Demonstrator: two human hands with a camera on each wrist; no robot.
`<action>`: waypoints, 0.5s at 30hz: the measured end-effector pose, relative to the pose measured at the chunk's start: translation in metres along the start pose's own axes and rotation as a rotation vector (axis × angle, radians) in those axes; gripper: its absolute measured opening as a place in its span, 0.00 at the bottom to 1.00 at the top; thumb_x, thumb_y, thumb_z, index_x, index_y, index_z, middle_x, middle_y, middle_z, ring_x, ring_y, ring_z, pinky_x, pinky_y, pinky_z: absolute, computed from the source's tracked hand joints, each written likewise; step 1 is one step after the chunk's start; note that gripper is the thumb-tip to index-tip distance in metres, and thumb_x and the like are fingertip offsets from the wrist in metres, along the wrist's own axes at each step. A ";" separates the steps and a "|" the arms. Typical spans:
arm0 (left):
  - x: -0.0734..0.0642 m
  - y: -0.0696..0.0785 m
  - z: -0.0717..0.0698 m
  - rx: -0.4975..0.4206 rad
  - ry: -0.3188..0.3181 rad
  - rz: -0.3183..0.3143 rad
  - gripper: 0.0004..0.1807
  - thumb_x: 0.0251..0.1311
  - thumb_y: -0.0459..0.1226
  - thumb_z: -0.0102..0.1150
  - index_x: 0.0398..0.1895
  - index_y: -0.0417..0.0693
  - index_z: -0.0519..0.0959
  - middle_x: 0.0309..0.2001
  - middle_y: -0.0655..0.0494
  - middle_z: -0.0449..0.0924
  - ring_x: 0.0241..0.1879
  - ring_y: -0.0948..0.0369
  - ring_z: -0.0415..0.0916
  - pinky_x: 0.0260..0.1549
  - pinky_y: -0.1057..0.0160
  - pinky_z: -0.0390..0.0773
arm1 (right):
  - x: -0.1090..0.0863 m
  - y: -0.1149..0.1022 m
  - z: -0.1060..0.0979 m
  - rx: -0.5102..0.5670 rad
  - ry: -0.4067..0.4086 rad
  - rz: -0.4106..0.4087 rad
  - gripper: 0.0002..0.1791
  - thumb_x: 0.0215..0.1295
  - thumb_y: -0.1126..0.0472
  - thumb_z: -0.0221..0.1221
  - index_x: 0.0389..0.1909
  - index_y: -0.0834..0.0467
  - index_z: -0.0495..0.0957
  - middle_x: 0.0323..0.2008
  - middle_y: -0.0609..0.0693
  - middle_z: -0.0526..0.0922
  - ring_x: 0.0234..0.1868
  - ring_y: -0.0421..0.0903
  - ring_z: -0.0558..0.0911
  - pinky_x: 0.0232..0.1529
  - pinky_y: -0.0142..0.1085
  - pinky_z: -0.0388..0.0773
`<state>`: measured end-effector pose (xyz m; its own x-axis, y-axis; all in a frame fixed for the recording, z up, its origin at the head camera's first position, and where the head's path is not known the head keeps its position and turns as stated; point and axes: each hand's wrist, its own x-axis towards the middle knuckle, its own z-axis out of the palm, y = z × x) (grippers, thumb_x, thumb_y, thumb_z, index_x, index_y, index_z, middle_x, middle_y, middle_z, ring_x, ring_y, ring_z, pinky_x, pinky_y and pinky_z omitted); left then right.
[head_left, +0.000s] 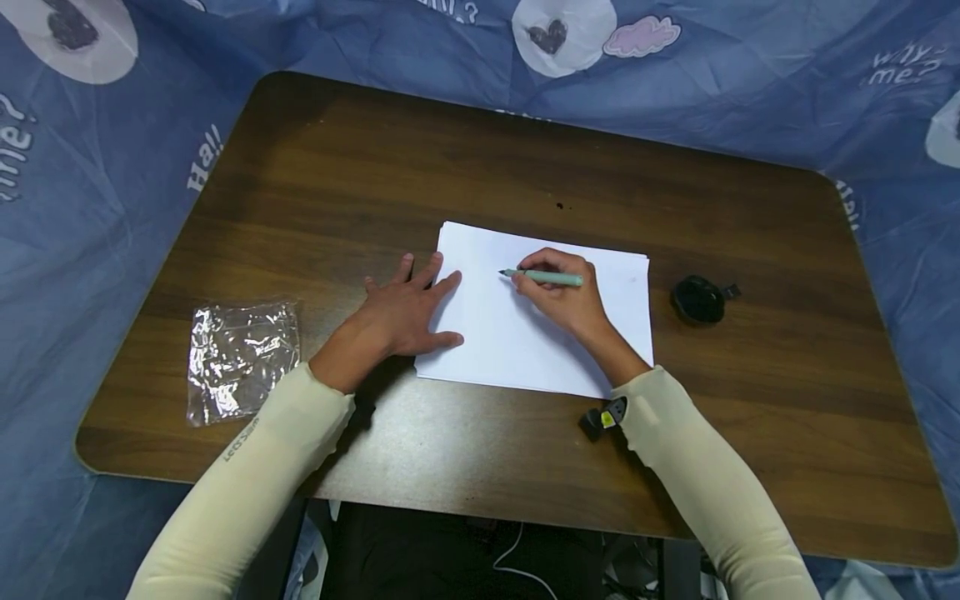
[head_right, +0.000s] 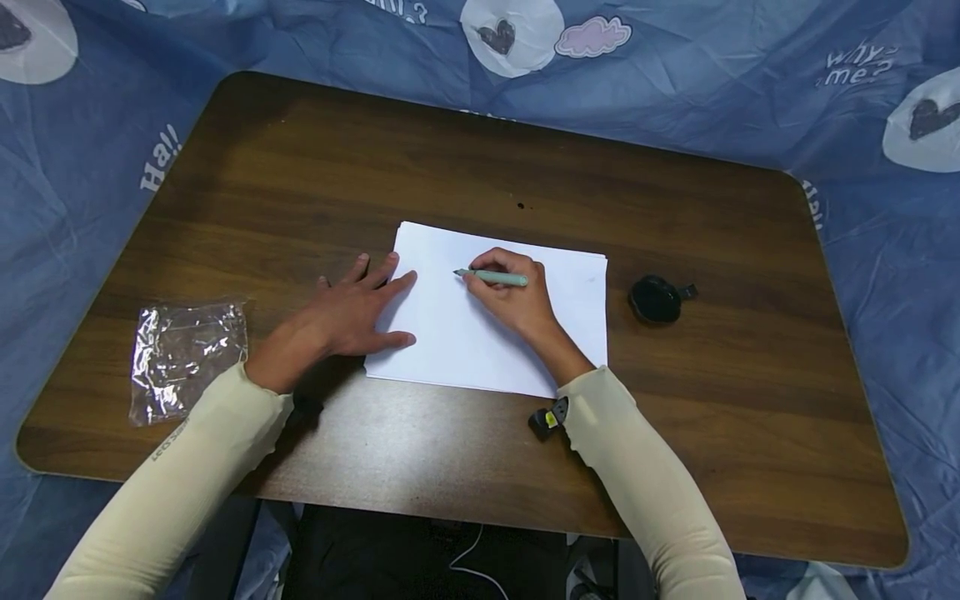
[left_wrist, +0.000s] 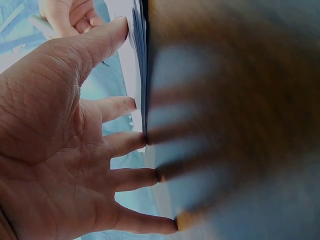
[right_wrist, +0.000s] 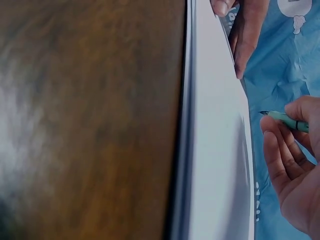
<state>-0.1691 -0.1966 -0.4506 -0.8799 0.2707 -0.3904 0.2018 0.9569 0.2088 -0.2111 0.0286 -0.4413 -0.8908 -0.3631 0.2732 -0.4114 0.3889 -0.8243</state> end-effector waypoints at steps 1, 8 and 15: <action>0.000 0.000 0.000 0.000 0.000 -0.001 0.49 0.54 0.66 0.51 0.75 0.61 0.45 0.75 0.50 0.33 0.71 0.40 0.31 0.51 0.24 0.49 | 0.000 0.000 0.000 -0.002 -0.002 0.003 0.05 0.52 0.71 0.65 0.31 0.69 0.81 0.26 0.59 0.82 0.20 0.39 0.71 0.21 0.28 0.66; 0.001 0.000 0.001 0.000 0.004 0.007 0.49 0.54 0.66 0.51 0.75 0.60 0.45 0.75 0.49 0.33 0.70 0.39 0.31 0.50 0.23 0.49 | 0.007 0.035 0.008 -0.025 -0.018 0.021 0.06 0.53 0.66 0.66 0.32 0.64 0.82 0.25 0.55 0.83 0.20 0.39 0.71 0.20 0.26 0.65; 0.001 -0.001 0.002 0.001 0.012 0.008 0.49 0.54 0.66 0.51 0.75 0.60 0.45 0.75 0.50 0.33 0.70 0.39 0.31 0.50 0.24 0.50 | 0.009 0.044 0.010 -0.029 -0.035 0.045 0.07 0.54 0.59 0.67 0.31 0.57 0.83 0.26 0.47 0.83 0.21 0.40 0.72 0.21 0.28 0.67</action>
<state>-0.1695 -0.1971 -0.4529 -0.8835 0.2774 -0.3775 0.2097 0.9548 0.2108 -0.2351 0.0341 -0.4795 -0.9014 -0.3740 0.2182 -0.3769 0.4295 -0.8206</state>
